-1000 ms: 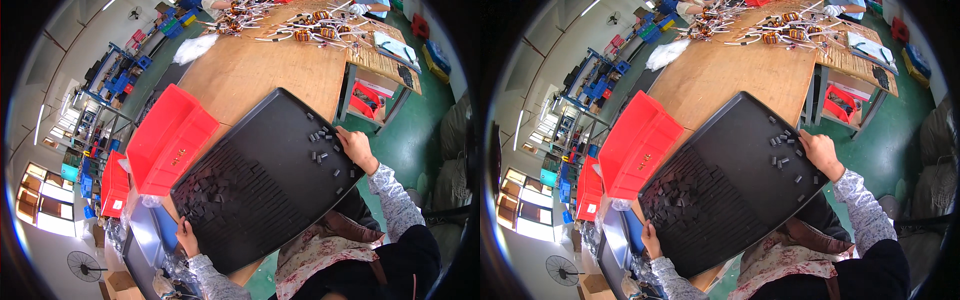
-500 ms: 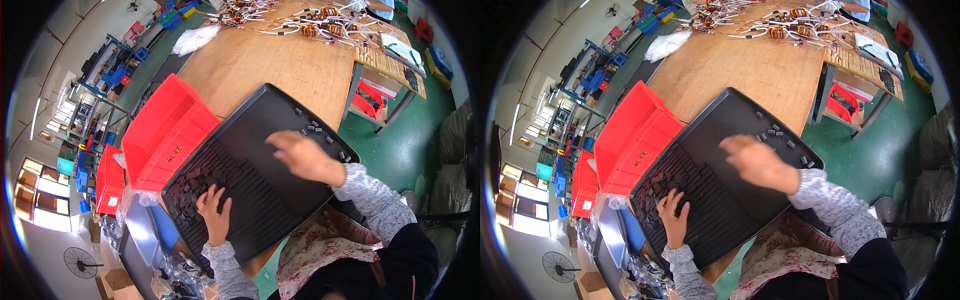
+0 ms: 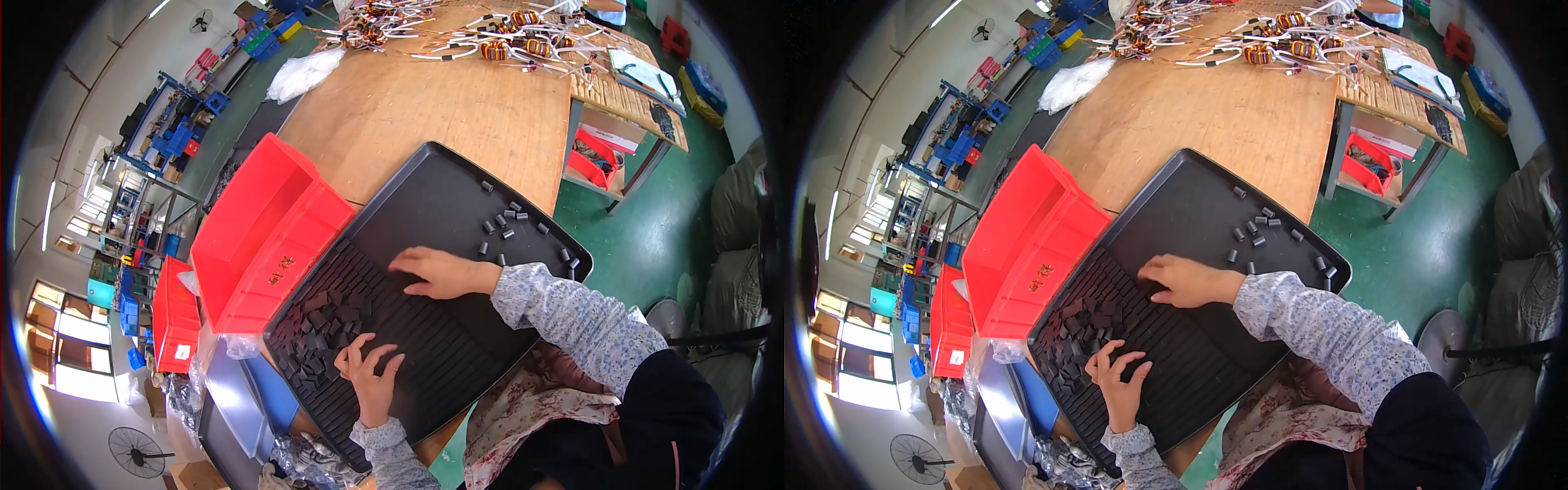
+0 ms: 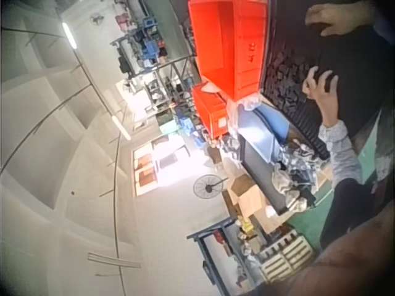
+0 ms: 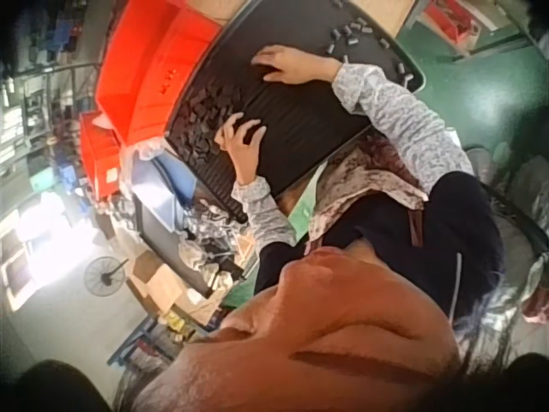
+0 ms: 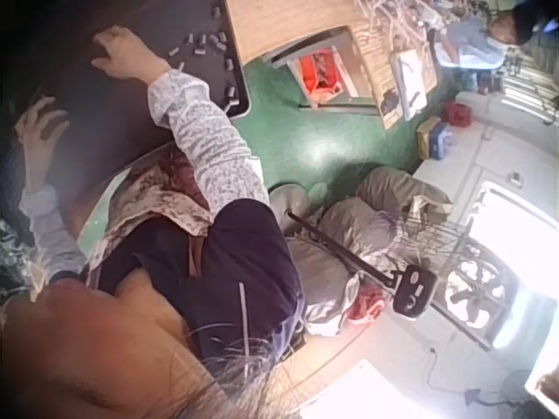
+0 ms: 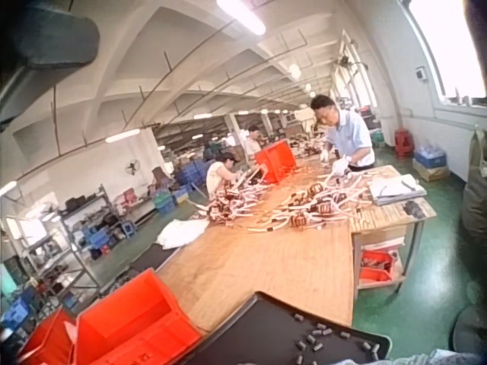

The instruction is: The person sits at a workbench in a factory and assembles small black plastic components. They pick up a flat rectangular piece and a cylindrical piece from a black tray, fit them together, and place the assembled unit back on the tray. The process is repeated continuously throughout the clip.

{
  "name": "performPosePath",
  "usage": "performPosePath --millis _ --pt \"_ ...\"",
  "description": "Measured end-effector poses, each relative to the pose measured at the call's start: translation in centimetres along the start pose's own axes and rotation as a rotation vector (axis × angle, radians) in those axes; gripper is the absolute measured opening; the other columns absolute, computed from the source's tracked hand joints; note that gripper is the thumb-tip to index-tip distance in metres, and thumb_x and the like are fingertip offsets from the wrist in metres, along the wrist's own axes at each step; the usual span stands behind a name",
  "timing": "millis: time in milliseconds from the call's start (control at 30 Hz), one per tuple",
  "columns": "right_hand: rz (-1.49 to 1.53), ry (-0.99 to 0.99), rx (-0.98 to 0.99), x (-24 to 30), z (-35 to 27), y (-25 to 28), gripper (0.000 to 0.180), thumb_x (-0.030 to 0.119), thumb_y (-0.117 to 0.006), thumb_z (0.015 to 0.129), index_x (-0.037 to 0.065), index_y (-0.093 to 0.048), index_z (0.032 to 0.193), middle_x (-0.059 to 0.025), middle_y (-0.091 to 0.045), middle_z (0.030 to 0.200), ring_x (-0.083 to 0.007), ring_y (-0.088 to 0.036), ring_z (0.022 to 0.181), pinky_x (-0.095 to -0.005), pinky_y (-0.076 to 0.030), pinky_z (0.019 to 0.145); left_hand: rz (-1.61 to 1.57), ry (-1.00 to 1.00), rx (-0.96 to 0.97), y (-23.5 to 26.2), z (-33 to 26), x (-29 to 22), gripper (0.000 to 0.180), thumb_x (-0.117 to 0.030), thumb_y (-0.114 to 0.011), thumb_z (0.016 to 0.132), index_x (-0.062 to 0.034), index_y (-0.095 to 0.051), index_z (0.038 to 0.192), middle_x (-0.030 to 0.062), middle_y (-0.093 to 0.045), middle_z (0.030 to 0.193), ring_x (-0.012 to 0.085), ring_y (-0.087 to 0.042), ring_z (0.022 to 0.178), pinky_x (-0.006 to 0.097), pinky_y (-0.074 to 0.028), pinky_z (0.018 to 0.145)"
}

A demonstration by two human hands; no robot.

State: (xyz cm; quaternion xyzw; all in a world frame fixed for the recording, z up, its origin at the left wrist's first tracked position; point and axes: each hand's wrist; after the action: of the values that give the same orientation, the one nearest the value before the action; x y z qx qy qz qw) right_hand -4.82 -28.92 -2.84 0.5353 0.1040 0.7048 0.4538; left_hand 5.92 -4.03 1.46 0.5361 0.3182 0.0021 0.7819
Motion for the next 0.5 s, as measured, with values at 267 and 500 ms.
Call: performPosePath --millis 267,500 --pt "-0.696 -0.783 0.113 -0.5 -3.0 10.6 0.033 0.030 -0.077 0.078 0.007 -0.067 0.099 -0.0115 -0.067 0.107 -0.0279 -0.064 0.106 -0.0390 -0.055 0.081 0.061 -0.059 0.015 1.9 -0.6 -0.5 0.028 -0.023 -0.088 0.058 -0.0121 -0.070 0.075 -0.0003 -0.057 0.114 0.0277 -0.039 0.114 0.042 -0.031 0.099" --pt "-0.238 -0.366 0.181 -0.1 -0.6 6.1 0.020 0.008 -0.074 0.075 0.006 -0.060 0.090 -0.0132 -0.065 0.094 -0.0358 -0.063 0.095 -0.0445 -0.050 0.078 -0.680 0.232 0.218 -0.6 4.6 -1.9 0.016 -0.007 -0.073 0.083 -0.0042 -0.058 0.079 0.0068 -0.062 0.086 0.0100 -0.053 0.067 0.025 -0.046 0.063"
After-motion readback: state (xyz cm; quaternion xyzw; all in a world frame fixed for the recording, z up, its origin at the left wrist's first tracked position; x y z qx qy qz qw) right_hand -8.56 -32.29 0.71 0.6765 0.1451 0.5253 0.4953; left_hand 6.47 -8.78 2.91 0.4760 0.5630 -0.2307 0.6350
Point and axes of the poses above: each hand's wrist, its own z-axis towards the middle knuckle, its own y-axis out of the back of the hand, x = y × z
